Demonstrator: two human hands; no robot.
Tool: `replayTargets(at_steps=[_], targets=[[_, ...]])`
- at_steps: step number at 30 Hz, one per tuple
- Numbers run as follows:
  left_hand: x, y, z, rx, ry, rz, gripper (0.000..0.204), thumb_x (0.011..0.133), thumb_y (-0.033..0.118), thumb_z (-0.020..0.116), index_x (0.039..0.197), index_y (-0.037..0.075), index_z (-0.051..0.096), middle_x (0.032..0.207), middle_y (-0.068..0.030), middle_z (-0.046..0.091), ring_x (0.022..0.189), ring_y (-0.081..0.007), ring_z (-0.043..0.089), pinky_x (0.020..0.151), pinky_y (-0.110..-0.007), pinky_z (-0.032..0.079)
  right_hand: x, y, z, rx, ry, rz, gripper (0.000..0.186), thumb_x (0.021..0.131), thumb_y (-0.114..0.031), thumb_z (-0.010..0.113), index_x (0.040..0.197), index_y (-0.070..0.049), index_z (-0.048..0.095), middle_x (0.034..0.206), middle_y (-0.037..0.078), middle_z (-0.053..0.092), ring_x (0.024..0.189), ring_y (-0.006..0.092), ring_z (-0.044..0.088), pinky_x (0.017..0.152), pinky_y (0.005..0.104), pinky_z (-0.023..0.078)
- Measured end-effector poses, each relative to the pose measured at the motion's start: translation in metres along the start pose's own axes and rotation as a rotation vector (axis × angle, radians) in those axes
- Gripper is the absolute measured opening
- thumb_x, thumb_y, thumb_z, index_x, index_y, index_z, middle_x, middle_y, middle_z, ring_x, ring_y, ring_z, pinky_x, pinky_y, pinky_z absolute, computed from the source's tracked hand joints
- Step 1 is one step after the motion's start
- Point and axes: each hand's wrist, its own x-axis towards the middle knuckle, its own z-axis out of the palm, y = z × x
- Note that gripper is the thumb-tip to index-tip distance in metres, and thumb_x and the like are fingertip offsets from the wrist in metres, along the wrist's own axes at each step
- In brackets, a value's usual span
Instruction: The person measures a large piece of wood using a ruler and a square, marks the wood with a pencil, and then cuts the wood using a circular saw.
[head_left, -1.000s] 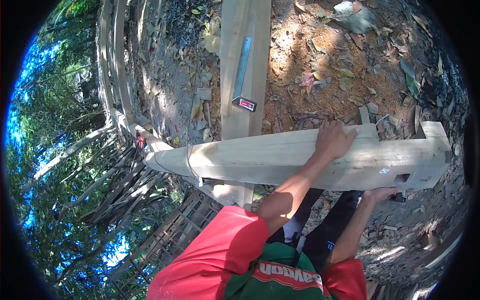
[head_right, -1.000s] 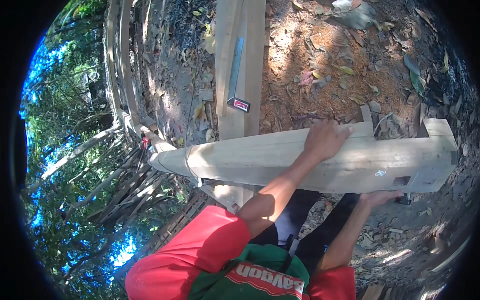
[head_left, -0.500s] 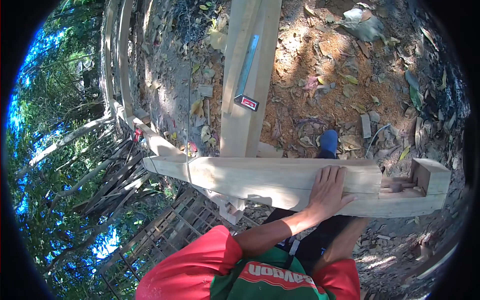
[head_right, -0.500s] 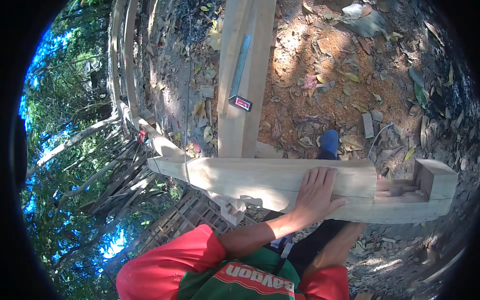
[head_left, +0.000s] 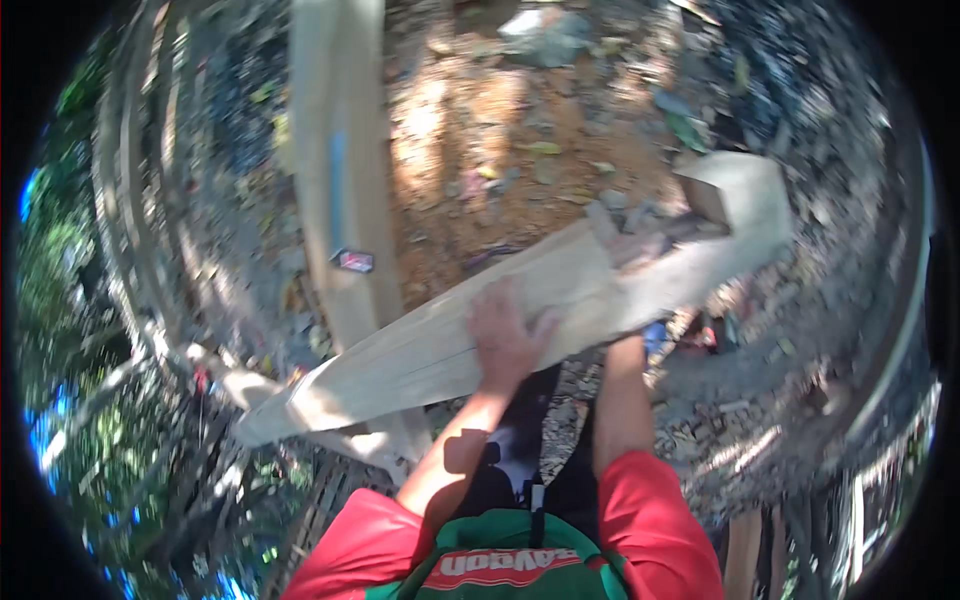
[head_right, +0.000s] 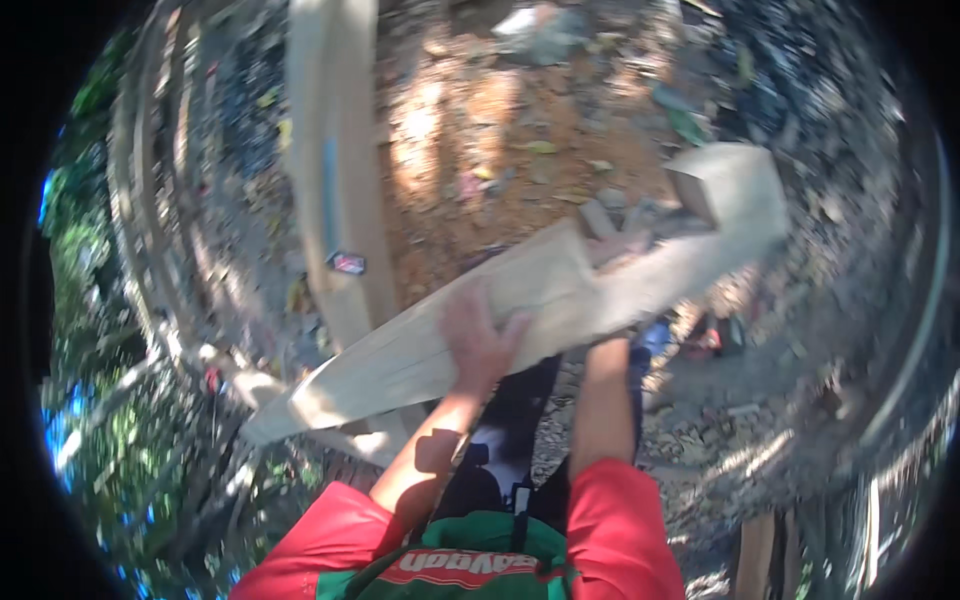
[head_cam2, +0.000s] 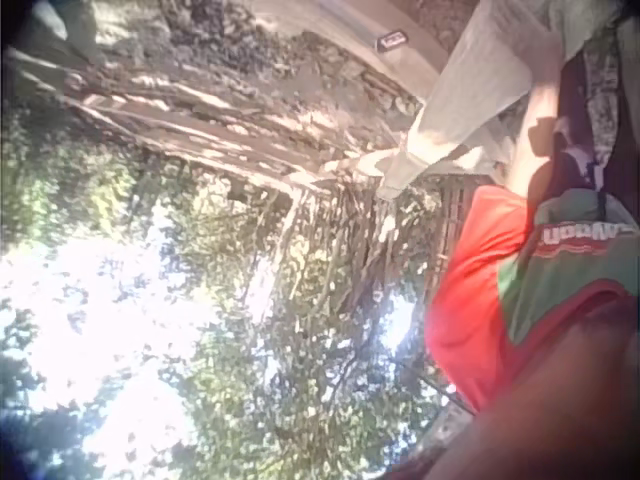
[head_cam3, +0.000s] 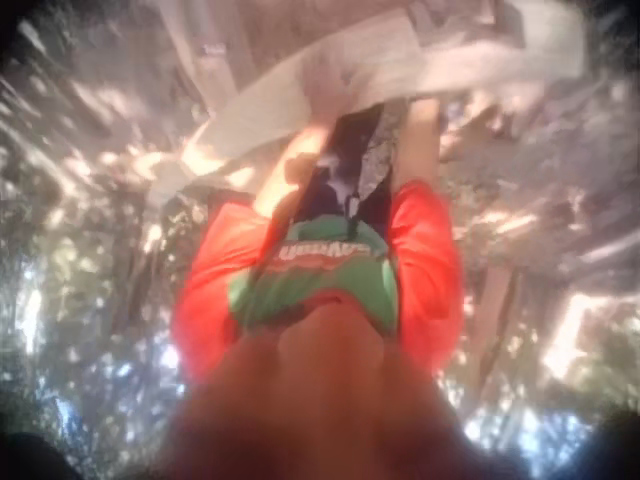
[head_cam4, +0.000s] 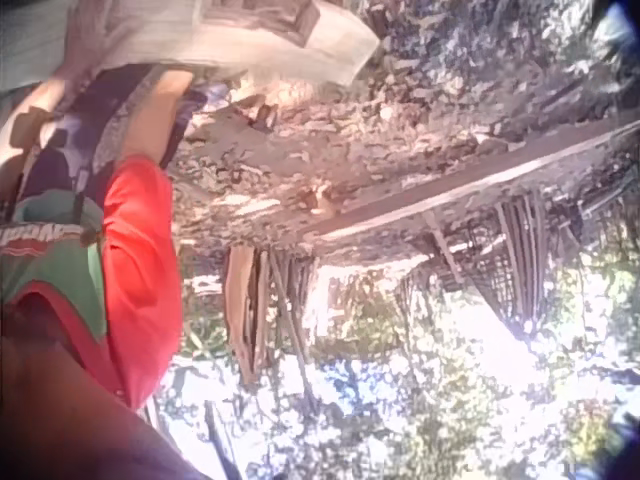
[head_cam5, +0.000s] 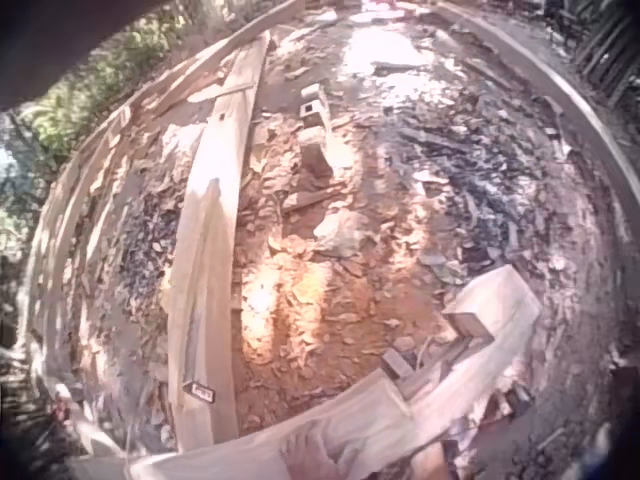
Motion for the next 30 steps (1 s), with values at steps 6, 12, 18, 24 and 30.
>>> replayTargets(at_steps=[6, 12, 18, 24, 30], targets=[[0.019, 0.021, -0.011, -0.067, 0.068, -0.023, 0.050, 0.085, 0.037, 0.067, 0.123, 0.006, 0.056, 0.115, -0.0161, 0.058, 0.113, -0.0356, 0.050, 0.101, -0.048, 0.032, 0.049, -0.014, -0.023, -0.118, -0.001, 0.044, 0.071, 0.096, -0.066, 0.034, 0.119, -0.005, 0.062, 0.118, 0.019, 0.064, 0.114, 0.0339, 0.060, 0.098, 0.0486, 0.047], [0.055, 0.115, 0.016, -0.076, 0.082, 0.180, 0.037, 0.091, 0.031, 0.061, 0.116, 0.004, 0.060, 0.112, -0.0152, 0.060, 0.108, -0.0348, 0.053, 0.099, -0.046, 0.034, 0.065, -0.067, -0.106, -1.360, -0.114, -0.320, 0.055, 0.095, -0.048, 0.047, 0.113, 0.001, 0.064, 0.103, 0.024, 0.068, 0.092, 0.0432, 0.066, 0.083, 0.0512, 0.051], [0.060, 0.123, 0.032, 0.070, 0.289, 0.073, 0.034, 0.094, 0.030, 0.059, 0.113, 0.002, 0.063, 0.105, -0.0163, 0.063, 0.103, -0.0311, 0.057, 0.095, -0.044, 0.040, 0.142, -0.112, -0.233, -1.521, 0.021, -0.453, 0.035, 0.092, -0.032, 0.052, 0.096, 0.000, 0.065, 0.093, 0.024, 0.067, 0.091, 0.0425, 0.064, 0.083, 0.0528, 0.050], [0.065, 0.112, 0.063, -0.126, 0.212, 0.045, 0.032, 0.100, 0.025, 0.050, 0.110, -0.003, 0.062, 0.102, -0.0130, 0.063, 0.095, -0.0240, 0.058, 0.091, -0.035, 0.043, 0.255, -0.110, -0.384, -1.986, 0.305, -0.708, 0.037, 0.090, -0.023, 0.054, 0.119, -0.002, 0.060, 0.124, 0.020, 0.059, 0.125, 0.0405, 0.050, 0.099, 0.0513, 0.044], [0.063, 0.122, 0.034, 0.041, 0.262, 0.047, 0.037, 0.101, 0.027, 0.047, 0.110, -0.005, 0.063, 0.106, -0.0144, 0.064, 0.101, -0.0222, 0.058, 0.094, -0.033, 0.041, 0.282, -0.129, -0.335, -1.739, 0.274, -0.136, 0.047, 0.092, -0.030, 0.052, 0.136, -0.016, 0.048, 0.140, 0.021, 0.047, 0.128, 0.0511, 0.043, 0.100, 0.0602, 0.040]])
